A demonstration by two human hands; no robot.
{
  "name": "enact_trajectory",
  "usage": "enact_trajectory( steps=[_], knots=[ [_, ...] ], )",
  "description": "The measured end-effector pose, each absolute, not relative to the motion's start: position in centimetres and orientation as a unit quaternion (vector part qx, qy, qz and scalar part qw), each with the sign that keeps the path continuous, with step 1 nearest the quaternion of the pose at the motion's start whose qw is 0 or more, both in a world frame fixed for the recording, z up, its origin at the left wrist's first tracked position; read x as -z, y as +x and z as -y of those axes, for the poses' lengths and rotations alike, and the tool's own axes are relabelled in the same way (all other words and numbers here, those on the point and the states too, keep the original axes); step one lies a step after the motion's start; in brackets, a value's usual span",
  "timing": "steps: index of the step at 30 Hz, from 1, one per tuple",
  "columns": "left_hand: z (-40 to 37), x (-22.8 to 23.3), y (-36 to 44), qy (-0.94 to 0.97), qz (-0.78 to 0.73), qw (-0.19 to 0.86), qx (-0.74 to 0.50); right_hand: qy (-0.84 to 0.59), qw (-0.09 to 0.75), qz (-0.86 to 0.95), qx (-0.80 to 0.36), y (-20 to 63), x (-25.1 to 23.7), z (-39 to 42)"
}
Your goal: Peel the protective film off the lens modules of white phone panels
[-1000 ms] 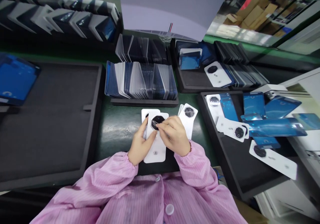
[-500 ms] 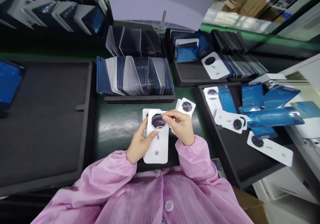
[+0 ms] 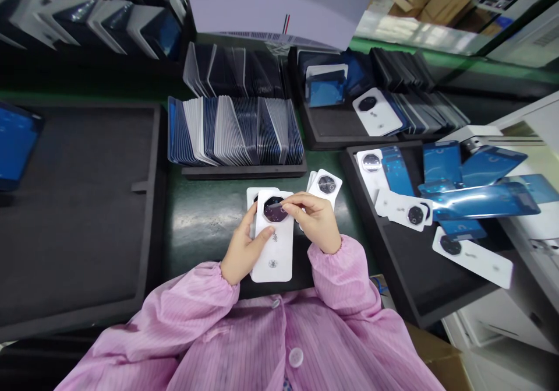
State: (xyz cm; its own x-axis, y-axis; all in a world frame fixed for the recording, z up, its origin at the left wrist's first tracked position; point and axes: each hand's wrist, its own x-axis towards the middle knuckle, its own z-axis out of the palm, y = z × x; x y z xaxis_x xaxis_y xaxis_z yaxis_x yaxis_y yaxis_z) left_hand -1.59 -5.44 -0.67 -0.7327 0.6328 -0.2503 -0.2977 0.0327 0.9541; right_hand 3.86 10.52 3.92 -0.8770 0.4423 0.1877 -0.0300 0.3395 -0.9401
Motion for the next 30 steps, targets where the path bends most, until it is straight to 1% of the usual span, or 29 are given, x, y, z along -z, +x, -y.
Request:
enact_trajectory(
  steps=[2, 9, 14, 18, 25, 30],
  knots=[
    [5.5, 0.7, -1.6, 0.134, -0.637, 0.342, -0.677, -0.123, 0.207, 0.805, -0.542, 3.8, -4.0, -10.5],
    [5.5, 0.4, -1.6, 0.142, -0.653, 0.335, -0.664, -0.115, 0.236, 0.832, -0.488, 3.8, -3.8, -10.2],
    [5.3, 0.2, -1.6, 0.129, -0.647, 0.320, -0.680, -0.095, 0.254, 0.853, -0.446, 3.7, -3.6, -10.0],
    [5.2, 0.1, -1.7, 0.093, -0.615, 0.348, -0.701, -0.071, 0.269, 0.866, -0.415, 3.6, -3.6, -9.6],
    [5.0, -0.1, -1.7, 0.069, -0.615, 0.342, -0.707, -0.069, 0.330, 0.892, -0.301, 3.5, -3.3, -9.2],
    [5.1, 0.0, -1.6, 0.088, -0.632, 0.315, -0.703, -0.095, 0.327, 0.889, -0.305, 3.5, -3.4, -9.3]
  ],
)
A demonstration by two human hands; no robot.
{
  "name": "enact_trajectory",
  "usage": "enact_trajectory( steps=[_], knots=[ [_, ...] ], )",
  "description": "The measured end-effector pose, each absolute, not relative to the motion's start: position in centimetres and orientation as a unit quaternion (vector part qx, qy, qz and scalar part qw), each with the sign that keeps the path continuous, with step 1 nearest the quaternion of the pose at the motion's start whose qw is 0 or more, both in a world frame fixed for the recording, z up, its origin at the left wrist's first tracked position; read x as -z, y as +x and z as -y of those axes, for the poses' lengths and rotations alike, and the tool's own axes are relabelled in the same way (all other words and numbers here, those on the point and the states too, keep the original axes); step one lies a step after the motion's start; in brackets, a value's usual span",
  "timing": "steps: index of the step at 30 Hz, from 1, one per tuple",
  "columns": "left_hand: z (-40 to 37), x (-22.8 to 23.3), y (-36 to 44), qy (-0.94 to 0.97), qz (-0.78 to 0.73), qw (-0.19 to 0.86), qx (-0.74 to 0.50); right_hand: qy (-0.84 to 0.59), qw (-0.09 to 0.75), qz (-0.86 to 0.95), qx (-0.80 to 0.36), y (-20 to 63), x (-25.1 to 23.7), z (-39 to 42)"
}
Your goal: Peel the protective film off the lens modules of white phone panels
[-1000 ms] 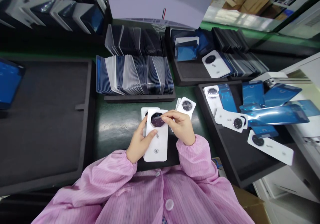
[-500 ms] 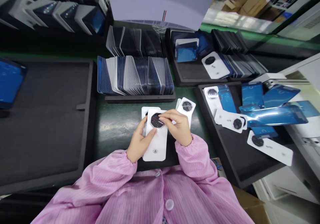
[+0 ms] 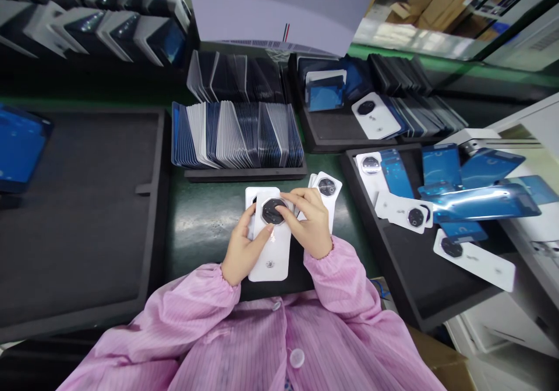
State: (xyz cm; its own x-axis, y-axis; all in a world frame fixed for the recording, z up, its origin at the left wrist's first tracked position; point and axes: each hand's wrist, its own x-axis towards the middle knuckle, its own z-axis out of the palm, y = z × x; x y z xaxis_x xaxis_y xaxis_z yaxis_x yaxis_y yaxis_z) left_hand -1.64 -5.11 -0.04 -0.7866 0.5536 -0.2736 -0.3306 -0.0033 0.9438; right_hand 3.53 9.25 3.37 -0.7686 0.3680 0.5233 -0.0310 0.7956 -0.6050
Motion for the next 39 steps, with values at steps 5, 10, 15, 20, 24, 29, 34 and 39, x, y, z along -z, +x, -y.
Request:
enact_trajectory(
  steps=[5, 10, 15, 20, 24, 29, 34, 39],
  knots=[
    [5.3, 0.2, -1.5, 0.106, -0.649, 0.292, -0.695, -0.126, 0.300, 0.881, -0.344, 3.7, -3.5, -9.4],
    [5.6, 0.4, -1.3, 0.161, -0.693, 0.248, -0.657, -0.140, 0.271, 0.871, -0.385, 3.8, -3.6, -9.8],
    [5.8, 0.6, -1.2, 0.240, -0.732, 0.169, -0.615, -0.135, 0.244, 0.861, -0.425, 4.0, -3.7, -10.1],
    [5.8, 0.7, -1.2, 0.263, -0.741, 0.152, -0.599, -0.135, 0.235, 0.857, -0.438, 4.1, -4.0, -10.3],
    [5.7, 0.6, -1.2, 0.217, -0.726, 0.196, -0.622, -0.099, 0.273, 0.874, -0.389, 4.0, -4.1, -9.9],
    [5.3, 0.0, -1.8, 0.121, -0.681, 0.243, -0.680, 0.034, 0.336, 0.899, -0.279, 4.0, -3.3, -8.0],
    [5.4, -0.4, -2.2, 0.112, -0.665, 0.223, -0.704, 0.104, 0.366, 0.884, -0.272, 4.3, -2.1, -6.7],
    [5.6, -0.3, -2.3, 0.116, -0.657, 0.219, -0.712, 0.149, 0.389, 0.865, -0.280, 4.3, -2.0, -6.6]
  ],
)
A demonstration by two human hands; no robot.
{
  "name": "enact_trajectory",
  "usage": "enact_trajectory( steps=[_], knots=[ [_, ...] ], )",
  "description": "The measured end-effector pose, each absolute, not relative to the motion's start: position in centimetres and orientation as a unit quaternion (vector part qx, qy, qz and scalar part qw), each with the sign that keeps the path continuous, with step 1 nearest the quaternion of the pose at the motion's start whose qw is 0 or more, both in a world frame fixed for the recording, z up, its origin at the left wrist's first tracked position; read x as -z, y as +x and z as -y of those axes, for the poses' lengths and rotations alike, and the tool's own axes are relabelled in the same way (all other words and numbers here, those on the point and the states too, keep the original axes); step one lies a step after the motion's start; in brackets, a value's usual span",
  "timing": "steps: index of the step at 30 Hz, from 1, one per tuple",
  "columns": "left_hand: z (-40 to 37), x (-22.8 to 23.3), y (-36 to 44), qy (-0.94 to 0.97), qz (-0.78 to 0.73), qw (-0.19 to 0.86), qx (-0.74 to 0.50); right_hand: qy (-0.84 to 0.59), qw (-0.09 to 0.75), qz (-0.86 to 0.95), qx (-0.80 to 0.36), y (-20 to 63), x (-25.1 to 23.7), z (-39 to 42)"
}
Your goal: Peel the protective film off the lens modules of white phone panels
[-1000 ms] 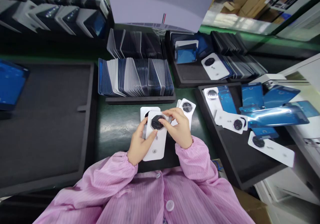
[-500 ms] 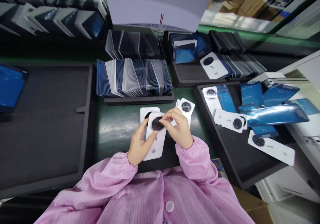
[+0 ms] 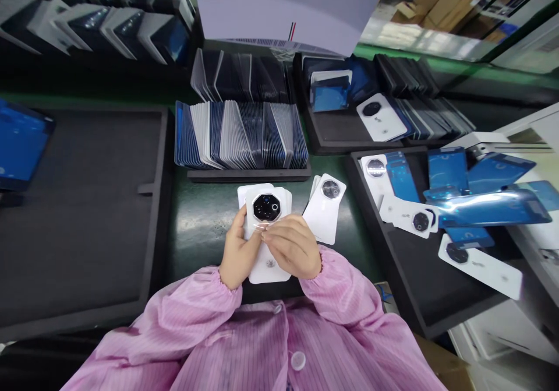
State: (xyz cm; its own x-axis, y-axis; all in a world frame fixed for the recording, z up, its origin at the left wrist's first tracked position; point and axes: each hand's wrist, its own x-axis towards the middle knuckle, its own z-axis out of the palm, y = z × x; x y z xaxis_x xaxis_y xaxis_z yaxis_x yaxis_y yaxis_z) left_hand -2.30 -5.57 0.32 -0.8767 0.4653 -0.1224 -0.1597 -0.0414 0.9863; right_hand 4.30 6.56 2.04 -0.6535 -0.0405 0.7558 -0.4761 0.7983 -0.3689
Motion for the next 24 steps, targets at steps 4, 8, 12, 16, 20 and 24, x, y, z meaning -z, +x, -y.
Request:
enact_trajectory(
  steps=[4, 8, 12, 16, 20, 24],
  knots=[
    [5.60, -0.17, -2.33, 0.111, -0.640, 0.234, -0.723, 0.172, 0.393, 0.857, -0.285, 4.27, -2.16, -6.52],
    [5.59, -0.07, -2.34, 0.114, -0.644, 0.231, -0.720, 0.171, 0.387, 0.858, -0.290, 4.25, -2.13, -6.50],
    [5.62, -0.10, -2.28, 0.114, -0.649, 0.226, -0.717, 0.174, 0.387, 0.857, -0.292, 4.20, -2.10, -6.52],
    [5.63, -0.15, -2.27, 0.112, -0.649, 0.221, -0.719, 0.171, 0.388, 0.857, -0.294, 4.21, -2.16, -6.53],
    [5.63, -0.29, -2.30, 0.113, -0.654, 0.213, -0.717, 0.172, 0.387, 0.858, -0.292, 4.25, -2.16, -6.61],
    [5.65, -0.61, -2.27, 0.115, -0.656, 0.214, -0.715, 0.159, 0.395, 0.860, -0.282, 4.26, -2.01, -6.72]
  ],
)
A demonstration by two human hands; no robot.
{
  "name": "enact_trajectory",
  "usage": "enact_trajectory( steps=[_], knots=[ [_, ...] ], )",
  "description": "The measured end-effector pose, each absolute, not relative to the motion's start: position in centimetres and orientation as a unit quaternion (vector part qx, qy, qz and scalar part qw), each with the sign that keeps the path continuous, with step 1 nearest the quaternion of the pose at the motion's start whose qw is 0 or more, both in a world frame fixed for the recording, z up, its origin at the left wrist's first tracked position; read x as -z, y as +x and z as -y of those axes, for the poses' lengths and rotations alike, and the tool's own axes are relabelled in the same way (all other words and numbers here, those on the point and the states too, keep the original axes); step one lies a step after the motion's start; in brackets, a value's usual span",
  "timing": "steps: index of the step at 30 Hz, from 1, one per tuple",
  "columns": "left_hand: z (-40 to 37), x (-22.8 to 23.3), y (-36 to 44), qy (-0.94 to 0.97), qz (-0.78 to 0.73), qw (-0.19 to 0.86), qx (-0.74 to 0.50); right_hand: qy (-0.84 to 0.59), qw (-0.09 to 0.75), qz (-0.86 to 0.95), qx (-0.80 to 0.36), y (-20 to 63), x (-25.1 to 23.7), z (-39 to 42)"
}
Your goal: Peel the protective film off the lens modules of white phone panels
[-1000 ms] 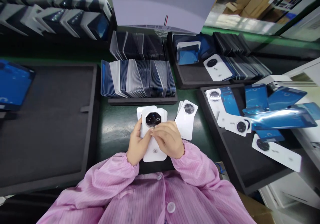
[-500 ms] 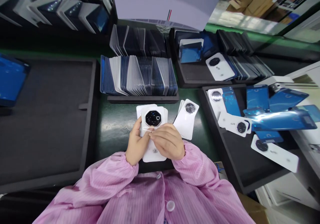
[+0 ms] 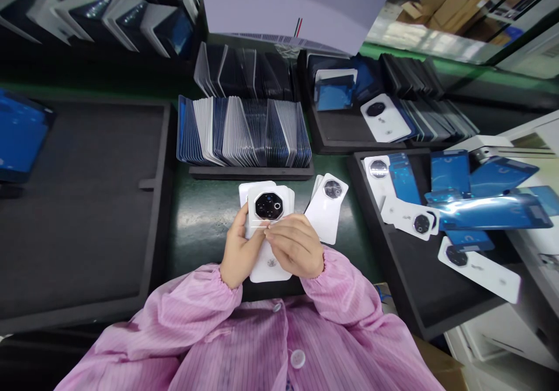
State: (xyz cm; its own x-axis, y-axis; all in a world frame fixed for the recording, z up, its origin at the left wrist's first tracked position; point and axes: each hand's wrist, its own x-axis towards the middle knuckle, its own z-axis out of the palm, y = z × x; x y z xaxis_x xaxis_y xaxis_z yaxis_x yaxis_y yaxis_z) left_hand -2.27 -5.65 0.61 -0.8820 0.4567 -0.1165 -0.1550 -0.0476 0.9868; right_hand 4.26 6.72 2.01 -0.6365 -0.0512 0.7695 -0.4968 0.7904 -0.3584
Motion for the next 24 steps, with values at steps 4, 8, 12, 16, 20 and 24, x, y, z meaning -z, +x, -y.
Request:
enact_trajectory(
  steps=[4, 8, 12, 16, 20, 24],
  knots=[
    [5.6, -0.9, -2.2, 0.103, -0.650, 0.221, -0.720, 0.127, 0.387, 0.874, -0.266, 4.3, -2.0, -6.8],
    [5.6, -0.9, -2.1, 0.060, -0.610, 0.278, -0.740, -0.043, 0.354, 0.898, -0.257, 4.2, -2.3, -7.0],
    [5.6, -0.9, -1.8, 0.024, -0.554, 0.346, -0.756, -0.115, 0.270, 0.892, -0.343, 4.0, -2.7, -7.8],
    [5.6, -0.9, -1.7, 0.009, -0.521, 0.365, -0.771, -0.146, 0.286, 0.816, -0.480, 4.2, -2.8, -9.9],
    [5.6, -0.9, -2.0, -0.021, -0.521, 0.360, -0.773, -0.252, 0.414, 0.682, -0.548, 5.8, -2.1, -14.2],
    [5.5, -1.3, -2.3, -0.029, -0.521, 0.353, -0.776, -0.330, 0.328, 0.751, -0.470, 7.3, 0.0, -18.0]
  ],
)
